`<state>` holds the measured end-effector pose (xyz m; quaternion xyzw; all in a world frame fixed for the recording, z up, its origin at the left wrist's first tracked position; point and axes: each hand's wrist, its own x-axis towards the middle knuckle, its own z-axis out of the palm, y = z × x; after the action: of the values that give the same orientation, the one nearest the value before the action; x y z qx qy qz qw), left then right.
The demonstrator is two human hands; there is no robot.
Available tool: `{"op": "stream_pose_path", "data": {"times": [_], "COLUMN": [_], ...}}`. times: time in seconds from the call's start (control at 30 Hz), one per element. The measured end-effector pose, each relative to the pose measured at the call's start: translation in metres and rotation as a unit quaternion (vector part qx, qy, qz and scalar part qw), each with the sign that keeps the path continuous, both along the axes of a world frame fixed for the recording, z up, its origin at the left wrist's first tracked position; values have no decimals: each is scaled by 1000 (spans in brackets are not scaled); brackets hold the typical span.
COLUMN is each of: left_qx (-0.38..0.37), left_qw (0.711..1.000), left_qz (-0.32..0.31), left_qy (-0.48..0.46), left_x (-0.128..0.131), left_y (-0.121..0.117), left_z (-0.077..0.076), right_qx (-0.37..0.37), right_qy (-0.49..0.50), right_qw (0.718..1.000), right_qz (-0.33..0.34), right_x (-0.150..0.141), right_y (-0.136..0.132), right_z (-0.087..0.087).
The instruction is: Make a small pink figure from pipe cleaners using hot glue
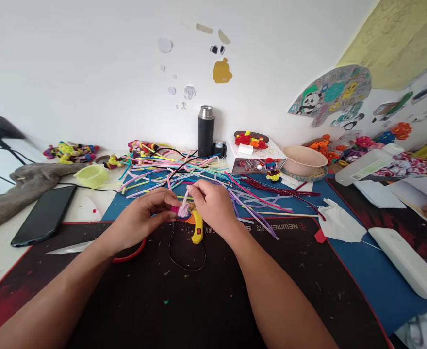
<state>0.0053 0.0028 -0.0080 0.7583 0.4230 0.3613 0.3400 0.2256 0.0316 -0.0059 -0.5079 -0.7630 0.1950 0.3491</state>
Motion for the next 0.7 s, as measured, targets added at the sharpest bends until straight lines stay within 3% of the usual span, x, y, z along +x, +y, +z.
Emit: {"op": "stream_pose_path", "data": {"times": [0.1,0.3,0.47,0.57,0.7], "left_qx": [-64,-155,-194,-197,-190], "left_qw": [994,951,893,871,878], "left_qz": [-28,-4,98,152,187], "left_qy": [-84,-267,-395,-424,-398], "left_x": [2,11,16,17,17], "left_y": [-4,-12,-5,1,5], "left_z": [6,16,14,11,6], "right_qx": [-17,-90,-130,-149,-147], "right_qy": [44,141,133,128,106], "right_qw": [999,985,980,977,979], "right_qz": [9,52,71,82,96], "right_x": [1,-7,-21,-25,-27], "right_y": [1,-3,-13,-18,-21], "right_z": [-1,-6,-8,-7,-5]}}
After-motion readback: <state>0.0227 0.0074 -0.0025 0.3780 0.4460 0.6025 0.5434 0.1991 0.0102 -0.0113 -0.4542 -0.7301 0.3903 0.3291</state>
